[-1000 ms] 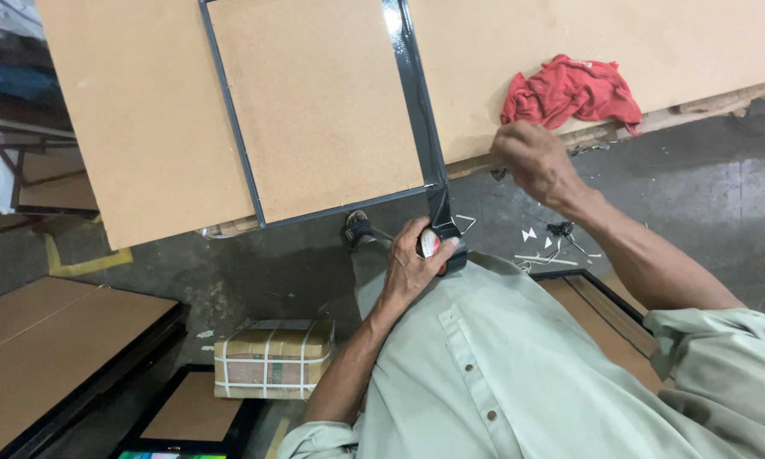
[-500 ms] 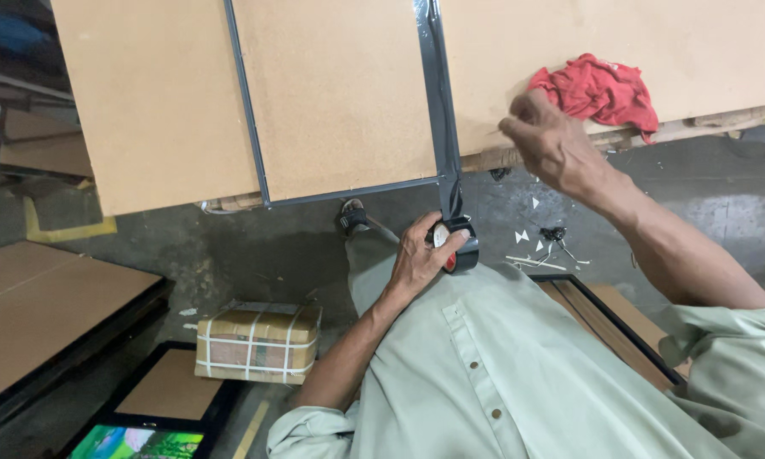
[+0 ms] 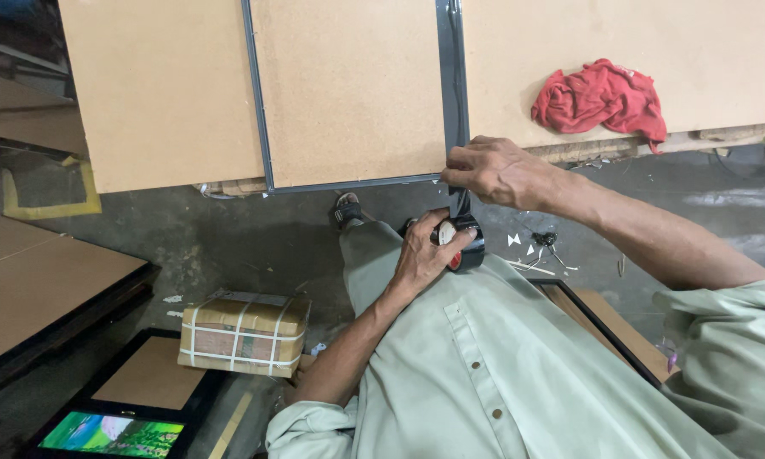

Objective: The person applies black tape along the edges of rectangular frames on a workbench, smoothing the tape with a red cloth. They handle two frames, applying tape to each side and wiping the surface.

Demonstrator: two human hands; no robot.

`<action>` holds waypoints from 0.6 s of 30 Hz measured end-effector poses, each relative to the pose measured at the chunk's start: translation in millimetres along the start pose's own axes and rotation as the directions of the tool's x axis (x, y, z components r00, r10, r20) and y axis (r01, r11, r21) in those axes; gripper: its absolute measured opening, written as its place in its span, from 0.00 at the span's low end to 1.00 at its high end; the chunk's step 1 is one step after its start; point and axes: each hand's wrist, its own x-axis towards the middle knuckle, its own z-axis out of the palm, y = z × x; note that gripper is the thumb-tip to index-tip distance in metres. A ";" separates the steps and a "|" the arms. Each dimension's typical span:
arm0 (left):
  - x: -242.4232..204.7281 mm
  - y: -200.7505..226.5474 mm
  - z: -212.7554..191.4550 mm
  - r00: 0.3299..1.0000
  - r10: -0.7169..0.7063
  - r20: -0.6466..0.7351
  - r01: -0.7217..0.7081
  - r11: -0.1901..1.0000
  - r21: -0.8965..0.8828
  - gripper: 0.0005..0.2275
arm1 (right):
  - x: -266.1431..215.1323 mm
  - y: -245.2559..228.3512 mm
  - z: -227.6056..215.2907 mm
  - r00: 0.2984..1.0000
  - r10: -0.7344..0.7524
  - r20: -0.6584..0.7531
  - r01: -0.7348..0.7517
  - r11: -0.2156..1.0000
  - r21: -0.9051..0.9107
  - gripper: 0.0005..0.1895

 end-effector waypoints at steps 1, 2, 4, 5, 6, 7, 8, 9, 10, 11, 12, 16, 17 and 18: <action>-0.2 -0.2 0.0 1.000 0.005 0.003 -0.005 1.000 0.014 0.16 | -0.4 0.7 0.9 1.000 0.009 0.029 -0.009 1.000 -0.005 0.16; -0.3 -0.7 0.0 1.000 0.011 0.006 -0.011 1.000 0.027 0.16 | -0.5 0.9 2.2 1.000 0.008 0.030 -0.008 1.000 -0.011 0.15; 0.0 -2.6 0.7 1.000 0.011 -0.007 -0.011 1.000 0.030 0.17 | 0.9 1.2 5.4 1.000 0.007 0.029 -0.006 1.000 -0.025 0.13; 0.4 -3.8 0.8 1.000 0.012 -0.012 -0.011 0.999 0.032 0.18 | 3.0 1.3 7.2 0.999 -0.028 0.023 0.029 0.998 -0.054 0.10; 0.9 -5.3 1.0 1.000 0.009 -0.007 -0.009 1.000 0.030 0.18 | 5.5 1.2 9.0 0.998 -0.063 0.018 0.064 0.994 -0.083 0.08; 0.9 -7.0 1.4 1.000 0.006 0.000 -0.006 1.000 0.028 0.18 | 7.7 0.7 10.9 0.995 -0.095 0.013 0.096 0.989 -0.112 0.06; 0.9 -9.1 2.0 1.000 0.003 0.006 -0.004 1.000 0.026 0.19 | 9.5 0.3 12.5 0.992 -0.122 0.021 0.124 0.982 -0.141 0.05; 1.4 -11.3 2.6 1.000 -0.007 0.010 0.007 1.000 0.014 0.19 | 10.5 0.8 12.6 0.989 -0.148 0.030 0.151 0.974 -0.171 0.04; 1.9 -13.8 3.6 1.000 -0.017 0.015 0.017 1.000 0.003 0.19 | 10.0 2.0 11.4 0.984 -0.173 0.040 0.177 0.963 -0.201 0.04; 2.6 -16.8 5.0 0.999 -0.028 0.019 0.028 1.000 -0.009 0.19 | 8.1 4.4 9.0 0.983 -0.158 0.092 0.176 0.958 -0.226 0.02; 3.5 -20.1 6.7 0.999 -0.036 0.032 0.037 0.999 -0.034 0.18 | 4.2 8.1 4.7 0.979 -0.142 0.143 0.175 0.952 -0.252 0.03; 4.3 -33.8 13.7 0.975 -0.180 0.132 0.202 0.962 -0.181 0.16 | -25.1 25.9 -23.6 0.988 -0.018 -0.155 -0.007 0.987 -0.161 0.13; 6.2 -36.4 15.5 0.957 -0.236 0.169 0.271 0.936 -0.224 0.16 | -31.9 31.1 -32.3 0.979 0.114 -0.171 -0.130 0.988 -0.086 0.13; 9.2 -38.4 18.7 0.944 -0.261 0.202 0.318 0.883 -0.346 0.16 | -37.0 36.4 -39.9 0.960 0.228 -0.162 -0.250 0.959 -0.132 0.12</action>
